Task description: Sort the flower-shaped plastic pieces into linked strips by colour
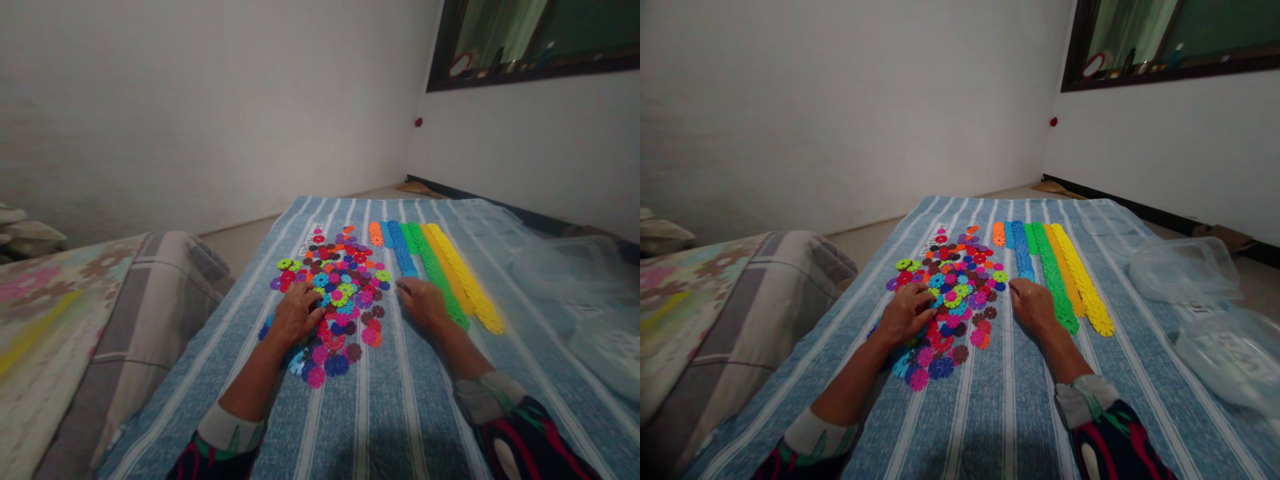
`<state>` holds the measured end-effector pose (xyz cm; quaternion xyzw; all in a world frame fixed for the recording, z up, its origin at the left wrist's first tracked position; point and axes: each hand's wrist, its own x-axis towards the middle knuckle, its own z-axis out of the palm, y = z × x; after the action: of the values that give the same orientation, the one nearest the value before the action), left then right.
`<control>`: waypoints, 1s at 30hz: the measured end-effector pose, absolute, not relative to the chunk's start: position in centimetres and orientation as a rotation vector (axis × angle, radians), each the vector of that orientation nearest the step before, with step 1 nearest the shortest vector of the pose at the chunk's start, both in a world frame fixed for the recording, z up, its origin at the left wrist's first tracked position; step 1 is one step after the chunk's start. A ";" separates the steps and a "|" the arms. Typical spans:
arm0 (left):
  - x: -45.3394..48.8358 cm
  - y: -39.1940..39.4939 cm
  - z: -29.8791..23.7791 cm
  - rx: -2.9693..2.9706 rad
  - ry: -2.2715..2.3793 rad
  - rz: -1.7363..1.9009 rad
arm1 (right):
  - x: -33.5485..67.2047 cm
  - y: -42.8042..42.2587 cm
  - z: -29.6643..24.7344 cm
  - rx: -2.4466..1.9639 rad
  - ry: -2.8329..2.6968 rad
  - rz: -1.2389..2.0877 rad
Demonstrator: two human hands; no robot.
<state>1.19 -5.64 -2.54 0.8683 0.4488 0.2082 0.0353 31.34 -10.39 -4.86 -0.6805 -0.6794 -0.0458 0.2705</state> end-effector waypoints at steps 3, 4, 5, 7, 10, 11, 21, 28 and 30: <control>1.7 -5.7 -3.0 2.725 1.407 0.575 | 31.2 -10.4 -5.2 -1.791 -1.836 -0.118; 1.8 -5.7 -3.1 2.734 1.408 0.558 | 31.1 -10.4 -5.2 -1.781 -1.836 -0.117; 1.8 -5.7 -3.2 2.738 1.407 0.544 | 31.1 -10.4 -5.3 -1.773 -1.838 -0.113; 1.8 -5.7 -3.1 2.744 1.411 0.521 | 31.0 -10.4 -5.4 -1.763 -1.845 -0.104; 1.8 -5.7 -2.9 2.755 1.430 0.471 | 30.9 -10.4 -5.4 -1.759 -1.845 -0.102; 1.8 -5.8 -2.9 2.759 1.439 0.454 | 30.8 -10.4 -5.4 -1.757 -1.844 -0.101; 2.1 -5.9 -2.4 2.717 1.576 0.351 | 30.6 -10.3 -5.6 -1.718 -1.851 -0.077; 2.0 -5.6 -2.9 2.716 1.583 0.465 | 30.4 -10.5 -5.4 -1.700 -1.860 -0.056; 1.9 -5.4 -3.2 2.724 1.556 0.515 | 30.4 -10.6 -5.3 -1.708 -1.868 -0.052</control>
<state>1.94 -5.41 -3.16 0.8567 0.4893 0.1619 -0.0185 30.39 -10.56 -5.27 -0.6435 -0.7037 -0.0195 0.3004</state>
